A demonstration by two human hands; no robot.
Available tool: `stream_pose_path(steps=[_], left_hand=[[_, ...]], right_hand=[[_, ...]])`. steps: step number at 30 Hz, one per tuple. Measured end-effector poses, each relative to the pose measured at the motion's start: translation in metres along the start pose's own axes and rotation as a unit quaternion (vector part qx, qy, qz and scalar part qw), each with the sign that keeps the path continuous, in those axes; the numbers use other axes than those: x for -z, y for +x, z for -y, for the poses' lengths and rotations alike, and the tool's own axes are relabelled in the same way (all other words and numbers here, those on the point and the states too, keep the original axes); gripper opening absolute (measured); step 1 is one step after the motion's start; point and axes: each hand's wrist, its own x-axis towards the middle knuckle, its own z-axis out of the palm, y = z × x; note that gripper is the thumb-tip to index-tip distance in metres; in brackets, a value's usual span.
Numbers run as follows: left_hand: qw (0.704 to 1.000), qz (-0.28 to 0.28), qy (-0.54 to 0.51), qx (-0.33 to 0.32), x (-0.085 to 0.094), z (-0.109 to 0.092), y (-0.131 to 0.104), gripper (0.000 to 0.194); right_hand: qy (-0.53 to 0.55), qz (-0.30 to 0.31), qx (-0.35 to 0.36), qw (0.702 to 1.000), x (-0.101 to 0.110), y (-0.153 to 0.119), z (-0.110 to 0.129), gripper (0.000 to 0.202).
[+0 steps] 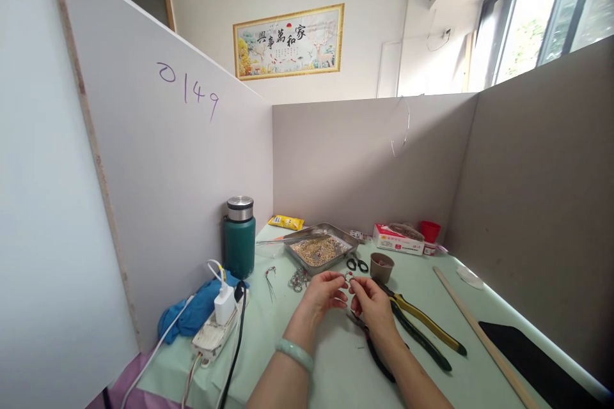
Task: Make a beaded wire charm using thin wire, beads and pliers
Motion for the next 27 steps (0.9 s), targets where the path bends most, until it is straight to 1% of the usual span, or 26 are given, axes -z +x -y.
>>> stream_pose_path(steps=[3, 6, 10, 12, 15, 17, 19, 23, 27], left_hand=[[1.000, 0.005, 0.019, -0.018, -0.002, -0.003, -0.003, 0.036], [0.999, 0.006, 0.035, -0.030, -0.003, -0.004, -0.004, 0.033], [0.998, 0.020, 0.045, -0.025, -0.004, -0.003, -0.004, 0.032], [0.998, 0.032, 0.050, -0.017, -0.004, -0.003, -0.005, 0.033], [0.997, 0.053, 0.063, -0.003, -0.006, -0.002, -0.006, 0.033], [0.995, 0.071, 0.076, 0.008, -0.006, -0.002, -0.007, 0.032], [0.993, 0.100, 0.068, 0.015, -0.006, -0.002, -0.007, 0.032], [0.988, 0.152, 0.006, 0.009, -0.005, -0.004, -0.007, 0.029], [0.988, 0.153, -0.002, 0.006, -0.004, -0.003, -0.007, 0.030]], right_hand=[[-0.025, 0.002, 0.009, 1.000, 0.001, -0.001, 0.000, 0.030], [-0.042, 0.008, 0.016, 0.999, -0.001, -0.002, 0.002, 0.031], [-0.066, 0.003, 0.031, 0.997, -0.001, -0.005, 0.007, 0.030], [-0.119, -0.013, 0.075, 0.990, -0.001, -0.006, 0.009, 0.026], [-0.218, -0.042, 0.160, 0.962, 0.000, -0.009, 0.012, 0.022], [-0.241, -0.044, 0.181, 0.953, -0.001, -0.010, 0.013, 0.022], [-0.239, -0.042, 0.182, 0.953, -0.002, -0.011, 0.013, 0.022], [-0.199, -0.048, 0.162, 0.965, -0.004, -0.011, 0.012, 0.021], [-0.113, -0.028, 0.102, 0.988, -0.003, -0.008, 0.011, 0.024]])
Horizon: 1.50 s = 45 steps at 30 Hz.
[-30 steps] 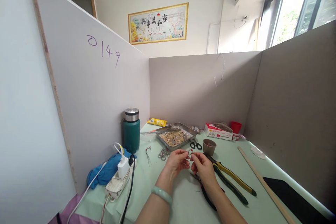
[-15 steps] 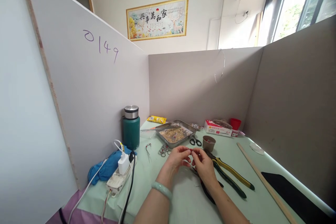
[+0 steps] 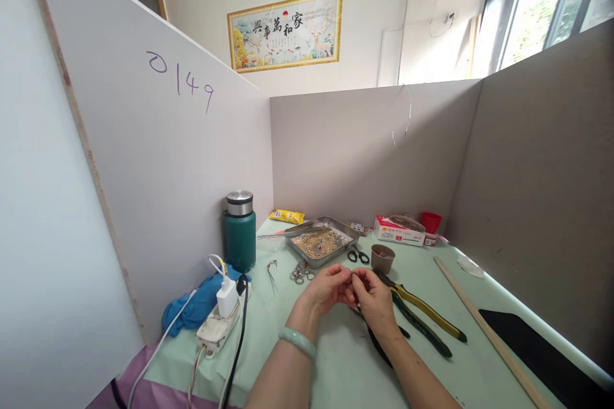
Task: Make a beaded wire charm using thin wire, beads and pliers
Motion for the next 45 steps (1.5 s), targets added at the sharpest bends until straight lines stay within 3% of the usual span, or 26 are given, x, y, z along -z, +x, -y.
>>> stream_pose_path(steps=[4, 8, 13, 17, 23, 28, 32, 39, 45], left_hand=[[0.999, -0.044, 0.013, -0.014, -0.001, 0.002, 0.001, 0.033], [0.988, -0.152, -0.009, -0.022, 0.002, 0.002, 0.004, 0.034], [0.948, -0.298, -0.092, -0.066, 0.026, -0.006, 0.006, 0.019], [0.925, -0.351, -0.119, -0.086, 0.042, -0.010, 0.004, 0.015], [0.939, -0.323, -0.094, -0.079, 0.040, -0.010, 0.004, 0.023], [0.977, -0.214, -0.019, -0.020, 0.023, -0.006, 0.002, 0.033], [0.989, -0.148, 0.019, 0.016, 0.012, -0.003, 0.001, 0.033], [0.995, -0.099, 0.009, 0.025, 0.006, -0.002, 0.000, 0.031], [0.994, -0.103, -0.024, 0.011, 0.006, -0.003, 0.000, 0.027]], right_hand=[[0.023, 0.004, -0.035, 0.999, 0.002, 0.003, -0.003, 0.027], [0.003, -0.003, -0.042, 0.999, 0.003, 0.002, -0.004, 0.033], [0.011, -0.041, -0.061, 0.997, 0.005, 0.002, -0.006, 0.043], [-0.038, -0.032, -0.060, 0.997, 0.010, 0.001, -0.005, 0.034], [-0.061, -0.006, -0.037, 0.997, 0.009, -0.001, -0.004, 0.028], [0.040, 0.011, -0.077, 0.996, 0.004, 0.001, -0.002, 0.036], [0.085, 0.035, -0.097, 0.991, 0.003, 0.002, -0.004, 0.033], [0.107, 0.029, -0.108, 0.988, 0.004, 0.002, -0.007, 0.039], [0.119, 0.029, -0.097, 0.988, 0.002, 0.001, 0.000, 0.042]])
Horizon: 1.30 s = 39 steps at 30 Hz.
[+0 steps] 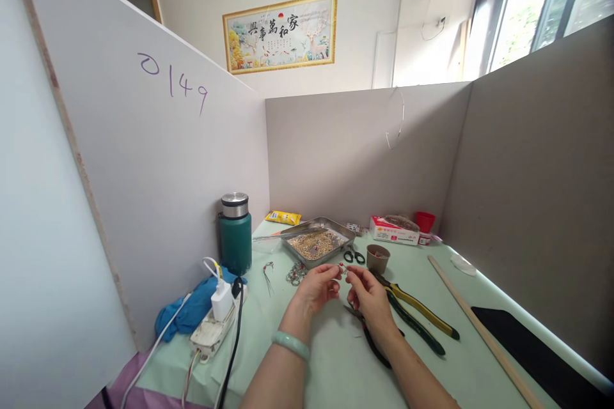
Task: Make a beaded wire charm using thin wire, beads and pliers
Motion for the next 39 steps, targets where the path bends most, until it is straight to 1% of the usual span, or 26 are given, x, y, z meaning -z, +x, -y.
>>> stream_pose_path(steps=[3, 8, 10, 12, 15, 17, 21, 25, 27, 31, 34, 36, 39], left_hand=[[1.000, 0.001, 0.001, 0.007, -0.001, 0.000, -0.001, 0.029], [1.000, 0.004, 0.003, 0.010, -0.003, 0.002, -0.001, 0.029], [1.000, 0.008, 0.003, 0.008, -0.003, 0.002, -0.001, 0.030], [1.000, 0.012, -0.007, 0.005, -0.003, 0.000, -0.001, 0.034], [0.998, 0.009, -0.056, -0.002, -0.002, -0.003, -0.001, 0.045], [0.996, 0.008, -0.090, -0.001, 0.000, -0.005, 0.000, 0.050], [0.993, 0.029, -0.114, 0.003, 0.000, -0.007, 0.001, 0.053], [0.991, 0.064, -0.119, -0.004, -0.005, -0.010, -0.003, 0.055], [0.991, 0.070, -0.116, -0.009, -0.008, -0.012, -0.005, 0.057], [0.989, 0.082, -0.120, -0.019, -0.011, -0.015, -0.009, 0.058], [0.984, 0.119, -0.134, -0.023, -0.012, -0.016, -0.010, 0.059], [0.979, 0.148, -0.141, -0.025, -0.013, -0.016, -0.011, 0.060], [0.972, 0.184, -0.145, -0.030, -0.015, -0.017, -0.014, 0.061]], right_hand=[[-0.006, 0.003, 0.034, 0.999, 0.000, 0.000, 0.002, 0.047], [-0.090, 0.012, 0.108, 0.990, 0.001, -0.001, 0.001, 0.035], [-0.121, 0.011, 0.123, 0.985, 0.002, -0.001, 0.001, 0.034], [-0.133, -0.011, 0.124, 0.983, 0.004, -0.001, 0.001, 0.035], [-0.119, -0.063, 0.110, 0.985, 0.009, 0.002, 0.001, 0.038], [-0.104, -0.071, 0.094, 0.988, 0.012, 0.004, 0.001, 0.040], [-0.074, -0.038, 0.060, 0.995, 0.012, 0.006, -0.002, 0.040], [-0.028, 0.002, 0.029, 0.999, 0.008, 0.004, -0.001, 0.038], [-0.001, 0.003, 0.015, 1.000, 0.008, 0.003, 0.002, 0.037], [0.026, -0.015, 0.004, 1.000, 0.008, 0.002, 0.004, 0.037], [0.049, -0.006, -0.009, 0.999, 0.006, 0.001, 0.002, 0.032], [0.063, 0.016, -0.020, 0.998, 0.004, 0.000, 0.001, 0.025], [0.090, 0.050, -0.050, 0.993, 0.002, -0.002, 0.001, 0.024]])
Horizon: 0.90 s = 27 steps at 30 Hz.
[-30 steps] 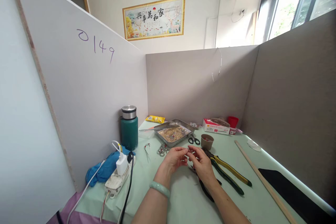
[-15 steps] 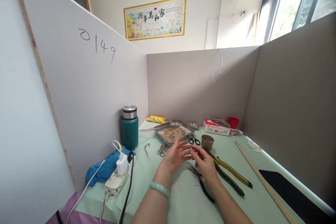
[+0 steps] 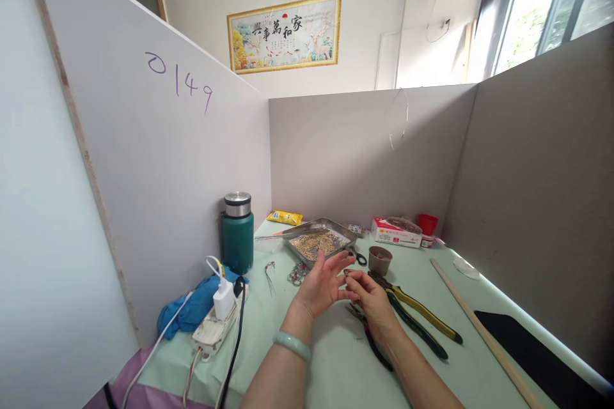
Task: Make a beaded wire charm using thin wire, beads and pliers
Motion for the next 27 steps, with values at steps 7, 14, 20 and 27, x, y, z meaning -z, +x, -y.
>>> stream_pose_path(steps=[7, 14, 20, 27], left_hand=[[0.998, 0.066, -0.006, 0.001, -0.0028, -0.0009, -0.0013, 0.068], [0.999, 0.039, -0.014, -0.019, -0.0021, -0.0019, -0.0012, 0.066], [0.998, 0.055, -0.015, -0.003, -0.0039, -0.0018, -0.0025, 0.066], [0.997, 0.069, -0.034, 0.007, -0.0054, -0.0037, -0.0047, 0.068]], right_hand=[[0.035, 0.057, -0.076, 0.995, -0.0035, -0.0048, 0.0048, 0.027], [0.023, 0.001, 0.005, 1.000, 0.0020, -0.0002, 0.0061, 0.023], [0.042, 0.002, -0.038, 0.998, 0.0041, 0.0031, 0.0012, 0.027], [0.087, 0.027, -0.073, 0.993, -0.0008, 0.0002, 0.0019, 0.034]])
